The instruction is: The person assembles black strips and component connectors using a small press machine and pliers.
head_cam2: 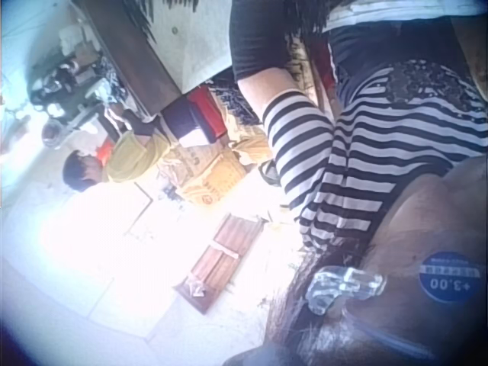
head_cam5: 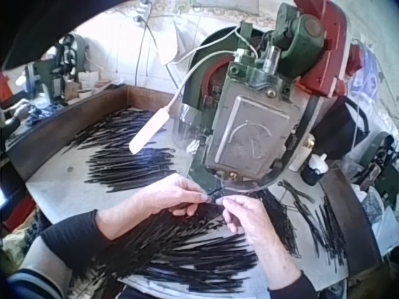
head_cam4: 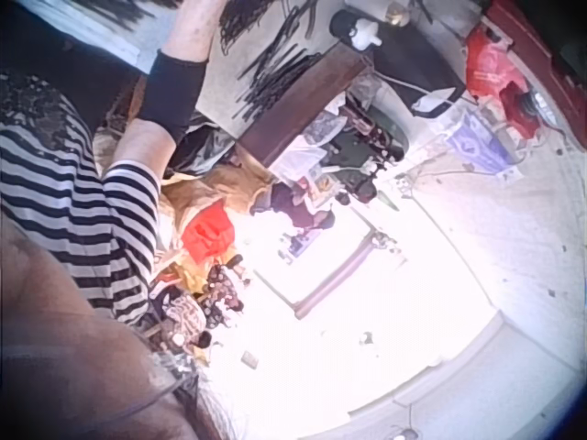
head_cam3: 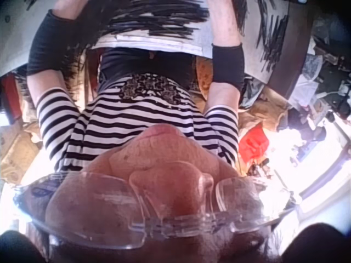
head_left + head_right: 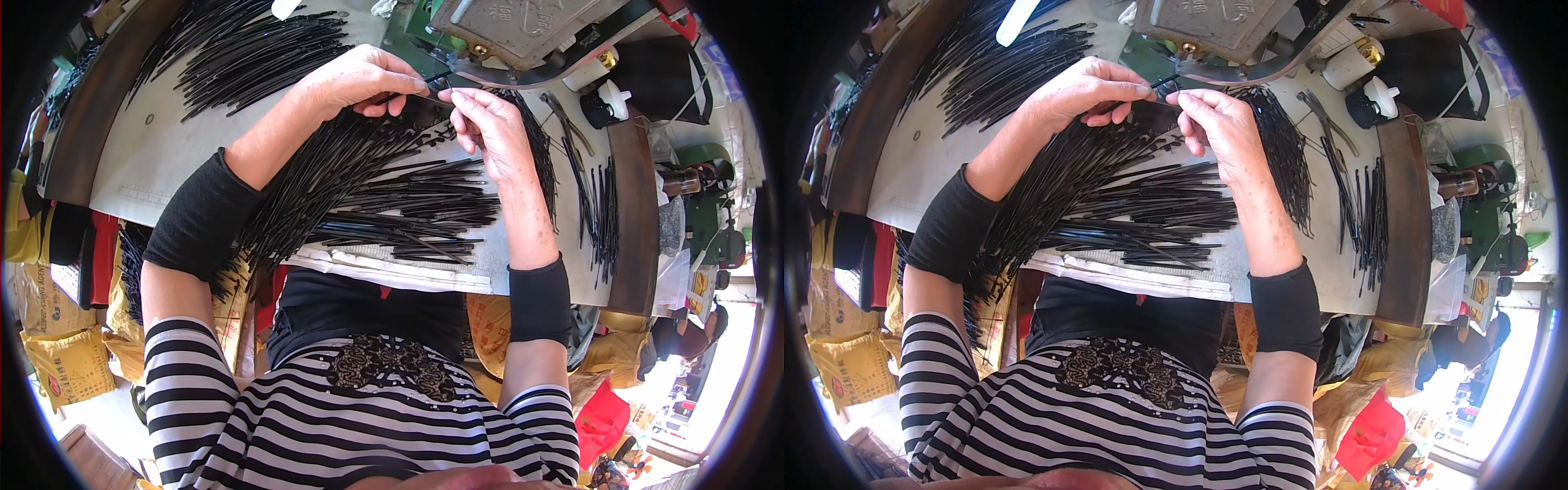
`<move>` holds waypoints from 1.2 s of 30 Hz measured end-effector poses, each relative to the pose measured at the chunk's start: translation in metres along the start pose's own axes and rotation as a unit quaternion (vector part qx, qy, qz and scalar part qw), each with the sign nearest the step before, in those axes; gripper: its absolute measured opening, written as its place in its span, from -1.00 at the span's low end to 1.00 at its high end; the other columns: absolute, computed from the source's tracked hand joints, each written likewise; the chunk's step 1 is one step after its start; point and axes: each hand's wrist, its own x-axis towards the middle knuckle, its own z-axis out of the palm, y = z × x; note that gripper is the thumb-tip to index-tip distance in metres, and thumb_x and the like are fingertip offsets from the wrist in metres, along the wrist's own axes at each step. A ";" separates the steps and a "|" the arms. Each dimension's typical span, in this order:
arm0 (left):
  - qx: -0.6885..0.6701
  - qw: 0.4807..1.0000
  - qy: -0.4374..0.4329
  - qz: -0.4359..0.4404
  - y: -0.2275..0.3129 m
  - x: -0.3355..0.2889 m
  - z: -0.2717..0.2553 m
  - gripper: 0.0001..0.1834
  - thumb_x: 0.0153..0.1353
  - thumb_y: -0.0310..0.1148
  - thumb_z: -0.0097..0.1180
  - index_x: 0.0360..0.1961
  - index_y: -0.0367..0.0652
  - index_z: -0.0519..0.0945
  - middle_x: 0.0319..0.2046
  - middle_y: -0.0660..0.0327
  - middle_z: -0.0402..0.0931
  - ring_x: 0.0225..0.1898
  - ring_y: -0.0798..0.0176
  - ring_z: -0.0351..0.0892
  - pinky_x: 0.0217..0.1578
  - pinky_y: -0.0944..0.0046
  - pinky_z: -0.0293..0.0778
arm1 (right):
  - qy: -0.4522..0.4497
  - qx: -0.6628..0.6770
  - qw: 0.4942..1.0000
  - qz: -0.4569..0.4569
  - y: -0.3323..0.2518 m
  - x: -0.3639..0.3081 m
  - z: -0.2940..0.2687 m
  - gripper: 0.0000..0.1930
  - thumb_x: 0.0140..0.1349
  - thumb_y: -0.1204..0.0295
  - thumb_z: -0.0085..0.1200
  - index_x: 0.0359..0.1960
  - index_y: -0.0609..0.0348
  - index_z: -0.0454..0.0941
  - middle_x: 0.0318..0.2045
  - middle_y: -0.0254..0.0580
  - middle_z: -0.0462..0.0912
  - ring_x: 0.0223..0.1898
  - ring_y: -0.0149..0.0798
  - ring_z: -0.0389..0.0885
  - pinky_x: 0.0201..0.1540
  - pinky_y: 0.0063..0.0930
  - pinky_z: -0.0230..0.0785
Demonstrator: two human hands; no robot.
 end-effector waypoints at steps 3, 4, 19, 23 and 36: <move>0.014 1.000 -0.006 0.000 0.001 0.001 -0.002 -0.68 0.16 -0.26 0.07 -0.22 -0.34 0.60 -0.73 0.28 0.41 -0.80 0.56 0.21 -0.79 0.55 0.06 | 0.004 0.008 1.000 0.012 -0.002 0.000 0.001 -0.74 0.26 0.36 -0.04 -0.22 0.37 0.52 -0.65 -0.38 0.45 -0.72 -0.54 0.33 -0.68 -0.71 0.10; 0.014 1.000 -0.007 0.001 0.001 0.001 -0.002 -0.68 0.16 -0.26 0.07 -0.22 -0.34 0.60 -0.73 0.28 0.41 -0.80 0.56 0.21 -0.79 0.55 0.06 | 0.006 0.012 1.000 0.016 -0.003 0.000 0.002 -0.74 0.26 0.37 -0.04 -0.22 0.37 0.52 -0.65 -0.37 0.45 -0.72 -0.54 0.32 -0.68 -0.71 0.10; 0.004 1.000 -0.017 -0.016 0.004 0.001 0.000 -0.67 0.17 -0.25 0.06 -0.23 -0.34 0.60 -0.80 0.33 0.31 -0.84 0.55 0.11 -0.79 0.52 0.01 | 0.016 -0.009 1.000 0.018 0.000 -0.002 -0.001 -0.74 0.25 0.36 0.00 -0.20 0.35 0.53 -0.64 -0.40 0.44 -0.71 -0.56 0.30 -0.67 -0.75 0.10; -0.010 1.000 -0.017 -0.018 0.002 0.000 -0.001 -0.68 0.17 -0.26 0.05 -0.24 -0.35 0.59 -0.80 0.33 0.30 -0.83 0.55 0.11 -0.78 0.52 0.00 | 0.021 0.032 0.999 0.029 0.002 -0.002 -0.003 -0.75 0.23 0.37 0.01 -0.20 0.34 0.53 -0.63 -0.39 0.46 -0.70 -0.54 0.33 -0.65 -0.73 0.14; 0.088 0.994 -0.058 0.033 0.008 -0.013 0.029 -0.67 0.17 -0.20 0.06 -0.28 -0.28 0.61 -0.68 0.27 0.52 -0.79 0.54 0.32 -0.76 0.52 0.22 | 0.086 0.238 0.967 -0.019 0.024 0.005 -0.024 -0.80 0.22 0.41 0.00 -0.23 0.31 0.50 -0.41 -0.18 0.58 -0.42 -0.33 0.60 -0.41 -0.55 0.54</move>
